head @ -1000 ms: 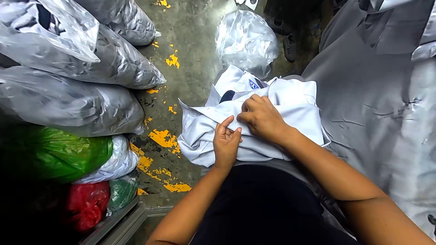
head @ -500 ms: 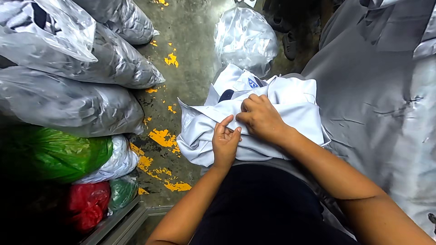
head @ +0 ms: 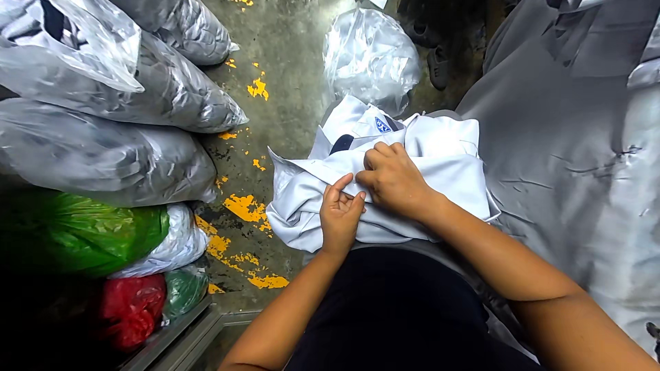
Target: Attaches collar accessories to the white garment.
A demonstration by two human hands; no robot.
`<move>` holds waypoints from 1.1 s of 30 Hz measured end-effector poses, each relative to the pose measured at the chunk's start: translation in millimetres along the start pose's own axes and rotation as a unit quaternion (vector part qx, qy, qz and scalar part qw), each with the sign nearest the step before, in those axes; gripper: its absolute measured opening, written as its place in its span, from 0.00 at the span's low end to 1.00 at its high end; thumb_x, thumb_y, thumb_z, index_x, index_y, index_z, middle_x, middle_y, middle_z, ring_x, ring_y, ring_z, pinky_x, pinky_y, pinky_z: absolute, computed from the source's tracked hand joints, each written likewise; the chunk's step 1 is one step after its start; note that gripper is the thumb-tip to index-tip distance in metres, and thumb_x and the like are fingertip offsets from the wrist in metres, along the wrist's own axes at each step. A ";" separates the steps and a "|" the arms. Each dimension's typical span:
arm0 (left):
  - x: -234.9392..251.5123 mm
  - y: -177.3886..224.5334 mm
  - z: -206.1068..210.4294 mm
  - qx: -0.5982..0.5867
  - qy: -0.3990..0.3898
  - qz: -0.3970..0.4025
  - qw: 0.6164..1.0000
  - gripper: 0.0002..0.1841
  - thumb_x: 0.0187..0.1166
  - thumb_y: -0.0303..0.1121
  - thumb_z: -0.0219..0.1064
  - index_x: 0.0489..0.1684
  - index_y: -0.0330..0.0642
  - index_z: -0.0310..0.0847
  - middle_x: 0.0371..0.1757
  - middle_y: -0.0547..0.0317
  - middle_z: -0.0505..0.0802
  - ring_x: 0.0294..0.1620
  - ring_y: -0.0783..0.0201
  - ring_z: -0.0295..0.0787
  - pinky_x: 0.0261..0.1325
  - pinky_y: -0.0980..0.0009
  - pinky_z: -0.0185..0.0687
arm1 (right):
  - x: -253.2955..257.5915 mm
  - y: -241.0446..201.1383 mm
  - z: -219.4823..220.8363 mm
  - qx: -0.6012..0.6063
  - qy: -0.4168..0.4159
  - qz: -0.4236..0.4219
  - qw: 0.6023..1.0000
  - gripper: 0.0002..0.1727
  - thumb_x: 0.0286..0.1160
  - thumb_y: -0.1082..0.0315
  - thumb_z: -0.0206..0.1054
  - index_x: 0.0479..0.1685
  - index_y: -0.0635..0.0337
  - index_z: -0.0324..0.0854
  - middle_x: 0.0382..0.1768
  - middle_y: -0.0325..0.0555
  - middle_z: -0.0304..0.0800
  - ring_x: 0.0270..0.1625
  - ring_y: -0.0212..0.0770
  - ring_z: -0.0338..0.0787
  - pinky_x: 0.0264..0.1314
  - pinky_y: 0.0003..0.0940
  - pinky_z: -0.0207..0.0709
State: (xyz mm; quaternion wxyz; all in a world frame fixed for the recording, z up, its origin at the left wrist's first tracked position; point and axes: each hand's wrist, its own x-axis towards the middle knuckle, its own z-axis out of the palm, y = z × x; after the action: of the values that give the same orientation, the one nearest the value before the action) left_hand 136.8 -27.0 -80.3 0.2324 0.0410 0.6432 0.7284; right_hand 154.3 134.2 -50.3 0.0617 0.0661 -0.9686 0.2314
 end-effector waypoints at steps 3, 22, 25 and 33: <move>0.8 0.3 0.8 -0.003 0.004 0.000 1.000 0.28 0.65 0.13 0.71 0.69 0.29 0.77 0.45 0.58 0.85 0.26 0.73 0.85 0.35 0.77 0.89 | 1.3 -4.1 -1.0 -0.017 -0.009 -0.004 1.000 0.06 0.65 0.73 0.68 0.24 0.59 0.89 0.30 0.52 0.82 0.43 0.57 0.84 0.41 0.51 0.68; 27.4 110.1 -30.9 0.418 -0.318 0.187 0.830 0.19 0.79 0.25 0.56 0.65 0.36 0.86 0.44 0.58 0.93 0.45 0.71 0.88 0.53 0.73 0.85 | -15.3 6.2 -31.0 0.553 -0.108 -0.004 0.826 0.06 0.64 0.82 0.66 0.25 0.65 0.86 0.35 0.37 0.87 0.40 0.20 0.83 0.42 0.15 0.77; 41.5 115.4 -25.0 0.327 -0.342 0.139 0.870 0.18 0.81 0.24 0.57 0.67 0.35 0.83 0.42 0.65 0.92 0.39 0.80 0.86 0.46 0.82 0.83 | -27.3 11.8 -31.8 0.707 -0.083 0.062 0.699 0.12 0.64 0.82 0.65 0.30 0.55 0.89 0.34 0.29 0.90 0.36 0.17 0.85 0.39 0.15 0.80; 48.7 101.6 -14.9 0.319 -0.316 0.086 0.889 0.17 0.85 0.32 0.59 0.67 0.34 0.82 0.50 0.58 0.94 0.47 0.74 0.90 0.55 0.73 0.87 | -35.2 26.9 -27.0 0.705 -0.059 0.142 0.692 0.12 0.70 0.79 0.63 0.33 0.52 0.89 0.36 0.27 0.92 0.39 0.20 0.87 0.45 0.21 0.82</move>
State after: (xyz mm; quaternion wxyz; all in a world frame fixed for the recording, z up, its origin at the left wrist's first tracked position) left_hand 59.2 -28.1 2.6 0.3342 0.3964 0.7272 0.4498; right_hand 187.2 173.8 -43.6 -0.0941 -0.0345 -0.5203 0.8481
